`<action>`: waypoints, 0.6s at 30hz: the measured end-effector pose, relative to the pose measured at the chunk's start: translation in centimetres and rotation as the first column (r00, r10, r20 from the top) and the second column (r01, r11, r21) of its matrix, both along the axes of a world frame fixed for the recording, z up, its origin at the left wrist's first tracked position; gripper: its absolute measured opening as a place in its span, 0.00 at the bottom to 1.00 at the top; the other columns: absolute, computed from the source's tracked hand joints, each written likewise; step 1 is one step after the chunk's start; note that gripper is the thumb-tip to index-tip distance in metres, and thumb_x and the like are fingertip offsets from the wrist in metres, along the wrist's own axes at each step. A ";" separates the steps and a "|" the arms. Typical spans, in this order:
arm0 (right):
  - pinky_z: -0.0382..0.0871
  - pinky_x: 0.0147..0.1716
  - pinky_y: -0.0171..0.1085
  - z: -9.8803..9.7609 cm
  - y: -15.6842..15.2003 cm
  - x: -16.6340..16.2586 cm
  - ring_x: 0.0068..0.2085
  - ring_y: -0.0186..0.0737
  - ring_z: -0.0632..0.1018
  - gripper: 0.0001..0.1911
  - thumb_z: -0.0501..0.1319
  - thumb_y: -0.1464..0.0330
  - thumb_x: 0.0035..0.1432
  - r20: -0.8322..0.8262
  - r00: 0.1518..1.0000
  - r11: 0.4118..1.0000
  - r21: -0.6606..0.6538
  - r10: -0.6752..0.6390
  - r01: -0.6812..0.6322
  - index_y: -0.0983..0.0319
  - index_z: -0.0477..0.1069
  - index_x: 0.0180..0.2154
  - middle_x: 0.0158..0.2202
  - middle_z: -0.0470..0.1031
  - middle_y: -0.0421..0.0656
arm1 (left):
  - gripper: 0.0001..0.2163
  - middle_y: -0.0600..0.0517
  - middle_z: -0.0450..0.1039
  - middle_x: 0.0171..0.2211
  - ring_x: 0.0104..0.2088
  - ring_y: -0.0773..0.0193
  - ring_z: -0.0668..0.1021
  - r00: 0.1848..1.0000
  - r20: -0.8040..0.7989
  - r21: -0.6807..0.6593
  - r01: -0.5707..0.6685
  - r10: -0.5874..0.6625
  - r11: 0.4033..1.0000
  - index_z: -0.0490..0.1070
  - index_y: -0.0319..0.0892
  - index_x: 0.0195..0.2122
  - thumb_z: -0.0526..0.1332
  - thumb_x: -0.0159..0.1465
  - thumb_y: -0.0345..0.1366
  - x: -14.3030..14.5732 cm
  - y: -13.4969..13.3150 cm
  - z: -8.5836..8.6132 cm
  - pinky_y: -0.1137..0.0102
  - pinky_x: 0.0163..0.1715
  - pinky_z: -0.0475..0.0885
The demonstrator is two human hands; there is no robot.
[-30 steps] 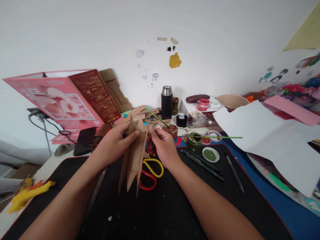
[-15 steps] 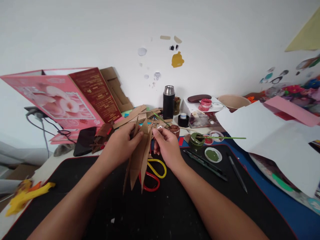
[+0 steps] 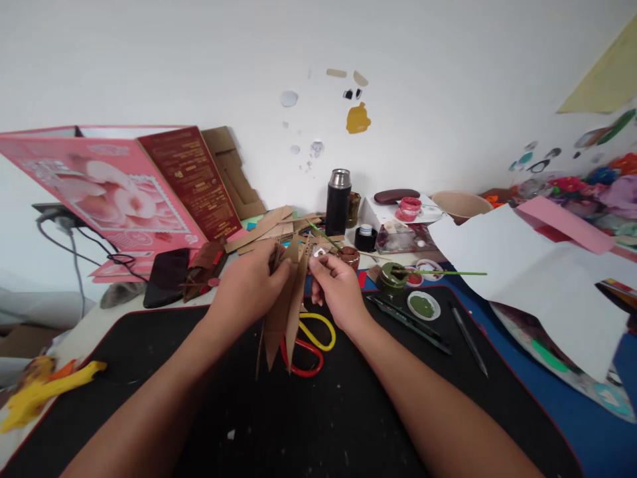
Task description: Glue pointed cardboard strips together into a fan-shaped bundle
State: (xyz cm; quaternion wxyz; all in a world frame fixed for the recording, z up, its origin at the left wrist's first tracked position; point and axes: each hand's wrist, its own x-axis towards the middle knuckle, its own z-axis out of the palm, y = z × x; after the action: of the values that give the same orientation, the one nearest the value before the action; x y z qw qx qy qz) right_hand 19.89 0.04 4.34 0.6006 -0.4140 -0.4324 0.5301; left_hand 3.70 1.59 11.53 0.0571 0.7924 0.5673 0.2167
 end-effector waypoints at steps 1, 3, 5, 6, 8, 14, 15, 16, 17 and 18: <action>0.57 0.13 0.29 0.0 -0.1 -0.1 0.15 0.32 0.69 0.23 0.69 0.46 0.60 0.010 1.000 1.000 0.002 -0.004 0.004 0.58 0.71 0.34 0.16 0.68 0.31 | 0.07 0.52 0.74 0.29 0.32 0.56 0.75 0.999 -0.030 0.007 -0.024 0.024 1.000 0.63 0.48 0.35 0.56 0.70 0.40 0.0 0.0 0.1 0.65 0.31 0.62; 0.57 0.14 0.30 0.2 -0.3 -0.2 0.15 0.32 0.70 0.23 0.67 0.46 0.61 0.024 1.000 1.000 0.002 -0.019 0.019 0.58 0.70 0.35 0.16 0.68 0.32 | 0.06 0.50 0.77 0.31 0.34 0.54 0.78 0.995 -0.080 0.005 -0.055 0.055 0.998 0.66 0.47 0.37 0.56 0.71 0.40 0.0 0.0 0.2 0.65 0.31 0.63; 0.58 0.14 0.30 0.3 -0.5 -0.3 0.16 0.32 0.70 0.22 0.67 0.46 0.62 0.044 0.998 0.999 0.006 -0.036 0.036 0.58 0.70 0.36 0.17 0.69 0.31 | 0.06 0.48 0.79 0.33 0.36 0.52 0.80 0.991 -0.110 -0.002 -0.071 0.070 0.997 0.68 0.46 0.40 0.57 0.71 0.40 0.1 -0.1 0.3 0.65 0.31 0.63; 0.59 0.14 0.30 0.4 -0.6 -0.4 0.16 0.32 0.70 0.22 0.67 0.47 0.62 0.058 0.997 0.999 0.010 -0.044 0.043 0.58 0.70 0.37 0.17 0.69 0.31 | 0.06 0.47 0.80 0.34 0.37 0.51 0.81 0.990 -0.123 -0.003 -0.077 0.076 0.997 0.69 0.45 0.41 0.57 0.72 0.40 0.2 -0.2 0.4 0.64 0.31 0.63; 0.59 0.15 0.30 0.5 -0.7 -0.4 0.17 0.32 0.70 0.20 0.67 0.48 0.63 0.095 0.994 0.998 0.019 -0.053 0.052 0.58 0.71 0.37 0.17 0.68 0.31 | 0.07 0.46 0.81 0.35 0.37 0.49 0.82 0.984 -0.154 -0.001 -0.090 0.089 0.996 0.70 0.44 0.42 0.57 0.72 0.41 0.4 -0.3 0.5 0.64 0.31 0.63; 0.60 0.16 0.31 0.3 -0.6 -0.3 0.16 0.33 0.69 0.17 0.65 0.52 0.65 0.152 0.987 0.997 0.059 -0.059 0.050 0.58 0.71 0.35 0.16 0.68 0.32 | 0.10 0.45 0.82 0.35 0.36 0.48 0.84 0.956 -0.278 0.019 -0.092 0.093 0.996 0.72 0.43 0.46 0.55 0.74 0.41 0.9 -0.8 0.5 0.64 0.29 0.61; 0.60 0.16 0.31 0.3 -0.6 -0.3 0.16 0.32 0.69 0.17 0.65 0.52 0.65 0.156 0.986 0.997 0.062 -0.059 0.050 0.58 0.71 0.35 0.16 0.68 0.32 | 0.10 0.45 0.82 0.34 0.36 0.48 0.84 0.952 -0.294 0.023 -0.089 0.092 0.996 0.72 0.43 0.46 0.54 0.74 0.41 1.0 -0.8 0.5 0.64 0.28 0.60; 0.60 0.16 0.31 0.2 -0.6 -0.3 0.16 0.32 0.69 0.16 0.65 0.52 0.65 0.158 0.986 0.997 0.063 -0.060 0.050 0.58 0.71 0.35 0.16 0.68 0.32 | 0.10 0.45 0.82 0.34 0.35 0.48 0.84 0.948 -0.305 0.026 -0.091 0.094 0.996 0.72 0.43 0.46 0.54 0.74 0.41 1.0 -0.9 0.5 0.64 0.28 0.60; 0.60 0.16 0.31 0.2 -0.6 -0.3 0.16 0.32 0.69 0.16 0.65 0.53 0.65 0.159 0.985 0.997 0.062 -0.061 0.052 0.58 0.71 0.35 0.16 0.68 0.32 | 0.10 0.45 0.82 0.34 0.34 0.49 0.84 0.944 -0.314 0.028 -0.096 0.100 0.995 0.72 0.43 0.46 0.54 0.74 0.40 1.0 -0.9 0.4 0.64 0.27 0.59; 0.61 0.17 0.31 0.1 -0.6 -0.3 0.16 0.33 0.70 0.16 0.65 0.53 0.65 0.161 0.985 0.997 0.062 -0.061 0.051 0.58 0.71 0.35 0.17 0.69 0.32 | 0.10 0.45 0.82 0.34 0.34 0.49 0.83 0.942 -0.319 0.029 -0.100 0.104 0.995 0.72 0.43 0.46 0.54 0.74 0.40 1.0 -0.9 0.4 0.64 0.27 0.59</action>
State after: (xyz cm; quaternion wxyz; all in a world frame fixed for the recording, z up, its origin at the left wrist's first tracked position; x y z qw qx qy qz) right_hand 19.60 -0.53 4.46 0.5895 -0.4507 -0.4832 0.4647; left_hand 4.73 0.69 11.92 -0.0517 0.7870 0.6080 0.0915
